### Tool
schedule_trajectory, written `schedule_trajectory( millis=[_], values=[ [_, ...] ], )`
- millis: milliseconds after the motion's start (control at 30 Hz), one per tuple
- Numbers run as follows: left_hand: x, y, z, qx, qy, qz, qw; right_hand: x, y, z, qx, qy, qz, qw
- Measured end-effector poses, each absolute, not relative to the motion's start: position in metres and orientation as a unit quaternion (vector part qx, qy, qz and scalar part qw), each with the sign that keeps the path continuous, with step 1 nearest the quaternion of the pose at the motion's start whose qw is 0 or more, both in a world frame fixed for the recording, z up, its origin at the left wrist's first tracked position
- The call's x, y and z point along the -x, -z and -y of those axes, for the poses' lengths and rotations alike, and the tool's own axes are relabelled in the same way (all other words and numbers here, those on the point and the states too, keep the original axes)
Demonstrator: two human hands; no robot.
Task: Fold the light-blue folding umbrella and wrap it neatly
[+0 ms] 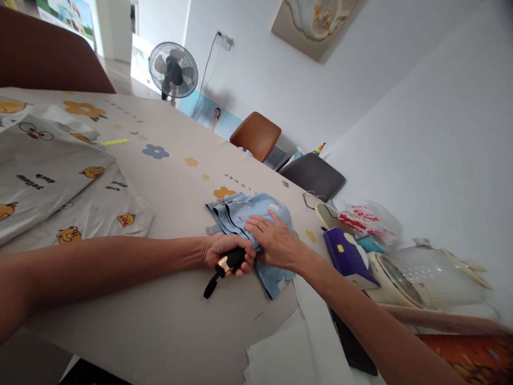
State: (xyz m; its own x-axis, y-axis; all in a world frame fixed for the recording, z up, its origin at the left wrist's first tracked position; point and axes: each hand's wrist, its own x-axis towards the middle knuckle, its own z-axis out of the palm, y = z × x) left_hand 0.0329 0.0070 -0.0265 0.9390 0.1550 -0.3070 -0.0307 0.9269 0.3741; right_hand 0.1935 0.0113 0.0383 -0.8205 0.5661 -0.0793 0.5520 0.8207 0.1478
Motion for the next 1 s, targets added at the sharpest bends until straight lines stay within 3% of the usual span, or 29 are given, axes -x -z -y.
schedule_trajectory(
  millis=[300, 733, 1000],
  values=[
    [-0.032, 0.026, -0.003, -0.257, -0.033, -0.170, 0.951, -0.186, -0.030, -0.009, -0.305, -0.081, -0.944, 0.096],
    [-0.034, 0.006, 0.005, -0.461, -0.054, -0.367, 0.806, -0.173, -0.044, 0.005, -0.342, -0.062, -0.913, 0.213],
    [-0.041, 0.011, 0.012, -0.416, -0.039, -0.344, 0.841, -0.176, -0.046, 0.015, -0.302, -0.109, -0.933, 0.161]
  ],
)
